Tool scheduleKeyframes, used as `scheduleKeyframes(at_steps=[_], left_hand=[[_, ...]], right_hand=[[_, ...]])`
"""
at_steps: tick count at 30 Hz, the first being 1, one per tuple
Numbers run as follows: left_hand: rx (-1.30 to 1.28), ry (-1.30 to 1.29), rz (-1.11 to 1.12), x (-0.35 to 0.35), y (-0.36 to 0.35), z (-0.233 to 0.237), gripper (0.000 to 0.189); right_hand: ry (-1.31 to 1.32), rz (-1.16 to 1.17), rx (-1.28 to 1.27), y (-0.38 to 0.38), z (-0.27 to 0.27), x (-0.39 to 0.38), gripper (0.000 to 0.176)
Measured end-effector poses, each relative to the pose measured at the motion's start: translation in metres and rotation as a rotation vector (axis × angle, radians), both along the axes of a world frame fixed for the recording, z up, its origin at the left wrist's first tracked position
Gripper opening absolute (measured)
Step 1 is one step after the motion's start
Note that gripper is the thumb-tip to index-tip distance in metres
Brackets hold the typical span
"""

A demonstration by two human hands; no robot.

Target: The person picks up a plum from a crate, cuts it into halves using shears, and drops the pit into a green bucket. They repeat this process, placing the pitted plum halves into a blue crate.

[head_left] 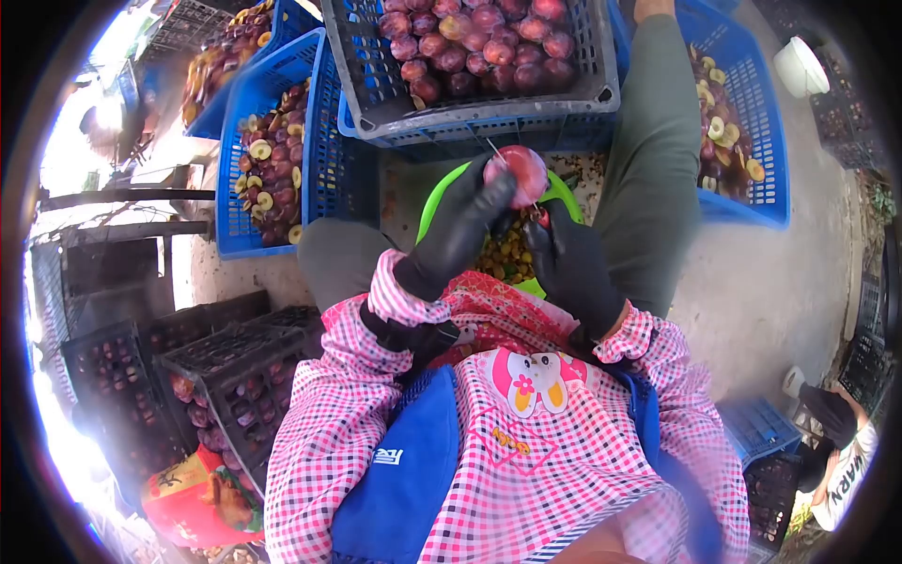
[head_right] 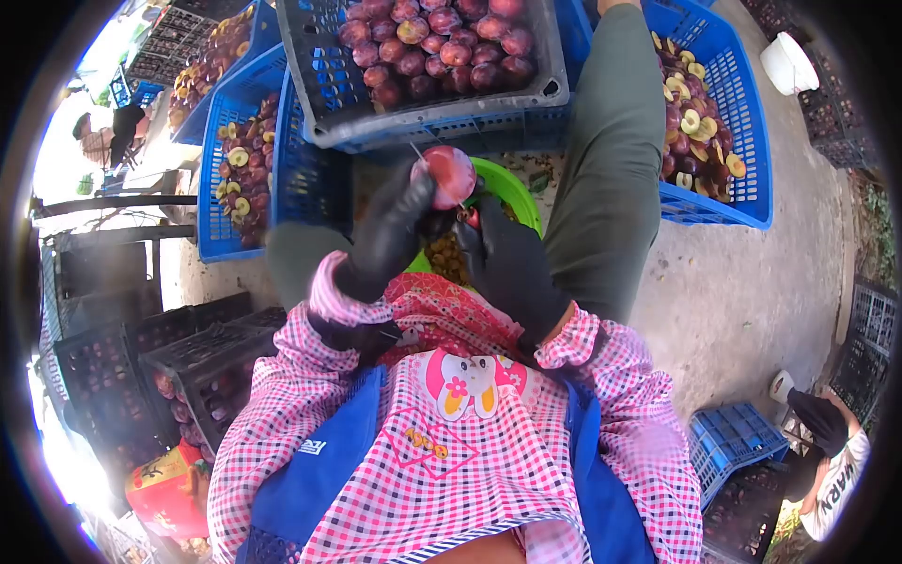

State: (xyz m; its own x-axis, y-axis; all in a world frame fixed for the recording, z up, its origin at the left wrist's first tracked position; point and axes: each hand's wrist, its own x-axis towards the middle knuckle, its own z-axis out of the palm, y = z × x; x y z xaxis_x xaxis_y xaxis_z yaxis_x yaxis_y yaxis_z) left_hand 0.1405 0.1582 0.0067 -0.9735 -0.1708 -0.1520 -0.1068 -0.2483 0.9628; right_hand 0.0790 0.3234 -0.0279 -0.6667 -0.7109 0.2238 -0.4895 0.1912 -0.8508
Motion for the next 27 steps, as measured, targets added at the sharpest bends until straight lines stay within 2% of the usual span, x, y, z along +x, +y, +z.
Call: scheduleKeyframes(at_steps=[1,3,4,6,7,9,10,12,13,15,16,18,19,21,22,24,25,27], left_hand=[[0.003,-0.002,0.001,-0.001,0.004,-0.003,0.057],[-0.499,0.325,0.239,-0.008,0.011,-0.007,0.054],[-0.505,0.33,0.239,-0.007,0.007,-0.005,0.054],[0.531,-0.004,0.034,0.004,0.0,-0.001,0.047],[0.534,-0.009,0.035,0.005,0.002,0.0,0.047],[-0.287,0.049,0.114,0.005,0.003,0.005,0.048],[-0.288,0.052,0.113,0.003,0.003,0.0,0.048],[-0.418,0.293,0.199,-0.002,0.008,-0.012,0.047],[-0.419,0.297,0.199,-0.004,0.007,-0.012,0.047],[0.431,0.094,0.134,-0.003,0.007,-0.011,0.049],[0.433,0.089,0.134,-0.001,0.005,-0.013,0.049],[-0.053,0.084,0.132,0.0,-0.002,-0.019,0.052],[-0.051,0.085,0.135,0.001,-0.004,-0.023,0.052],[-0.564,0.201,0.161,-0.002,-0.009,-0.026,0.055],[-0.564,0.203,0.159,-0.002,-0.01,-0.027,0.055],[-0.565,0.214,0.144,-0.004,-0.013,-0.029,0.052],[-0.567,0.214,0.139,-0.007,-0.016,-0.032,0.052],[0.0,0.101,0.111,-0.004,-0.015,-0.034,0.05]], right_hand=[[-0.002,0.001,0.003,0.001,0.0,0.002,0.023],[0.002,0.004,-0.03,-0.001,0.004,0.002,0.022],[0.006,0.004,-0.036,-0.003,0.006,0.0,0.022],[0.069,-0.024,0.031,-0.003,0.005,0.001,0.021],[0.064,-0.024,0.034,-0.001,0.003,0.003,0.021],[0.015,0.011,0.007,-0.002,-0.001,0.001,0.02],[0.018,0.01,0.005,-0.002,0.0,0.001,0.02],[-0.031,0.029,-0.072,-0.003,0.005,0.001,0.021],[-0.027,0.029,-0.074,-0.004,0.006,-0.001,0.021],[-0.118,0.027,0.044,-0.006,0.005,-0.004,0.021],[-0.122,0.026,0.046,-0.005,0.005,-0.001,0.021],[-0.159,0.004,-0.001,-0.004,0.007,0.001,0.021],[-0.158,0.007,0.002,-0.004,0.004,0.002,0.021],[-0.675,0.084,-0.15,-0.006,-0.002,0.003,0.023],[-0.674,0.082,-0.151,-0.004,-0.002,0.0,0.023],[-0.705,0.093,0.089,-0.003,0.001,-0.009,0.028],[-0.706,0.09,0.085,-0.001,0.01,-0.009,0.028],[-0.373,-0.109,-0.07,0.01,0.032,-0.005,0.042]])
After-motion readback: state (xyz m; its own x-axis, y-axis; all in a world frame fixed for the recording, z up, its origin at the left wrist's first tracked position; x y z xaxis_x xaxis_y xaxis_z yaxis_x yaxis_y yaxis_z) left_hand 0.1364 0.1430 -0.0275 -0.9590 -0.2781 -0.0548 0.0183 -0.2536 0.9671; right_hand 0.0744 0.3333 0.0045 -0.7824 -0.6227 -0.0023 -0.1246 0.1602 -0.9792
